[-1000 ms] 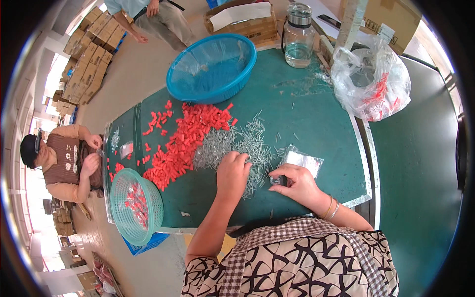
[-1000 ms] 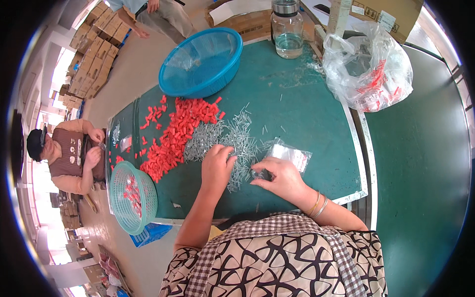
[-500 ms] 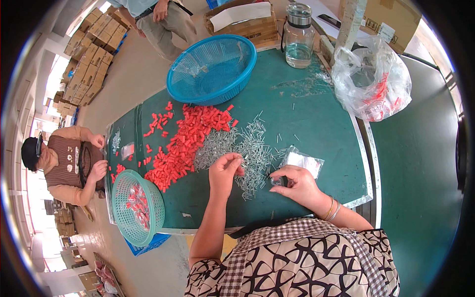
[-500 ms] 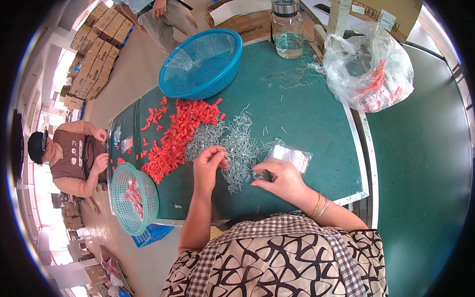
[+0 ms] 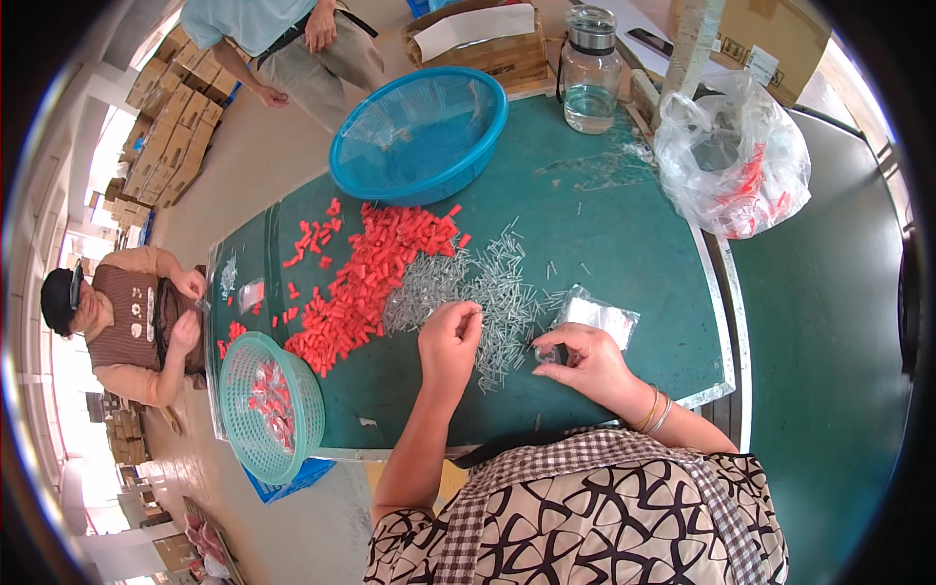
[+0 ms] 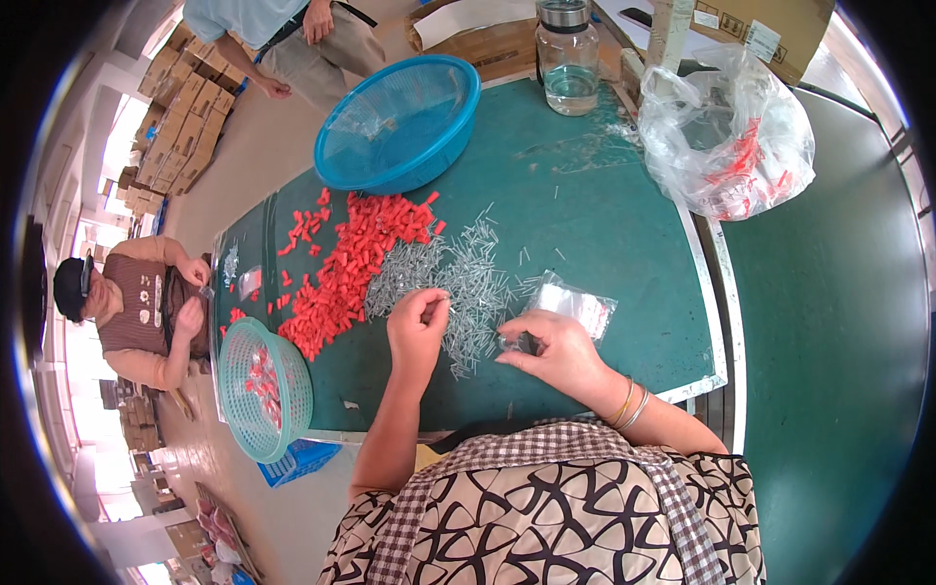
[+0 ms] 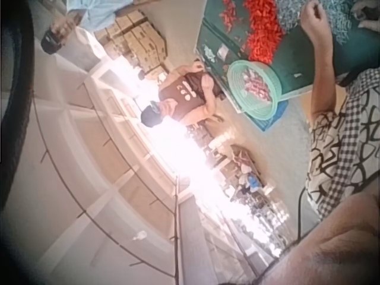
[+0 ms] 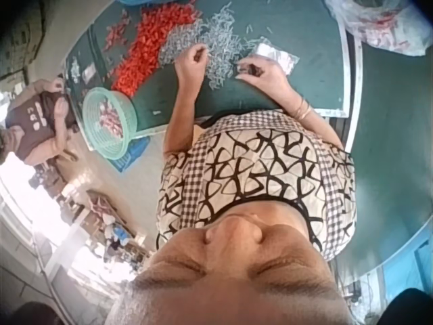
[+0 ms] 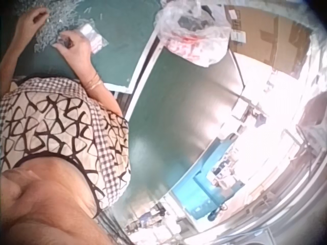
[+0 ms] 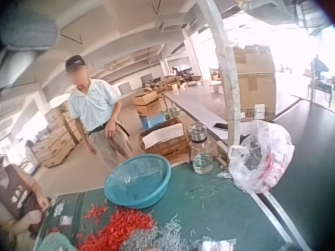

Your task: The person picks up a red plastic piece and a metal pin, inserts the pin into the plastic piece by hand, and places the assembled unit into a small plastic bag. After repeating this process, the person sets the bag down on the table.

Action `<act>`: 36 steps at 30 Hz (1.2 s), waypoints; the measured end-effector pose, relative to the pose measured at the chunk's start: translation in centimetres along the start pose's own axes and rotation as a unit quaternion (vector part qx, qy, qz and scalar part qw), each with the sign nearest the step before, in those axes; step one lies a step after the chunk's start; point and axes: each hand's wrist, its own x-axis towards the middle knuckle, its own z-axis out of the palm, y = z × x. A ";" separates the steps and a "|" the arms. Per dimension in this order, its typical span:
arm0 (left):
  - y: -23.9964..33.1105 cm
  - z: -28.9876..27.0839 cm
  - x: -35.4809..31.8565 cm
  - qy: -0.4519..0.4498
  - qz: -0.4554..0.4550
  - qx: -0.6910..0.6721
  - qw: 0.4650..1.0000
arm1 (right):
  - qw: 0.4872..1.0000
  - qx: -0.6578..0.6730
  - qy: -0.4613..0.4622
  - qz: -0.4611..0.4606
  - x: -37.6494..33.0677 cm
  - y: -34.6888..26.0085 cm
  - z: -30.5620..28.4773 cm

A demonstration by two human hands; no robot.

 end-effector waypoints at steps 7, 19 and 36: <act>-0.2 -0.6 1.9 -0.145 0.258 0.195 0.935 | 1.000 -0.015 0.007 -0.022 0.0 0.0 0.1; -0.9 -0.6 2.9 -0.213 0.295 0.286 0.886 | 0.999 -0.014 0.006 -0.029 0.0 0.1 0.1; -0.5 -0.3 2.0 -0.132 -0.120 -0.180 0.967 | 0.999 0.018 0.022 -0.014 -0.3 0.4 0.0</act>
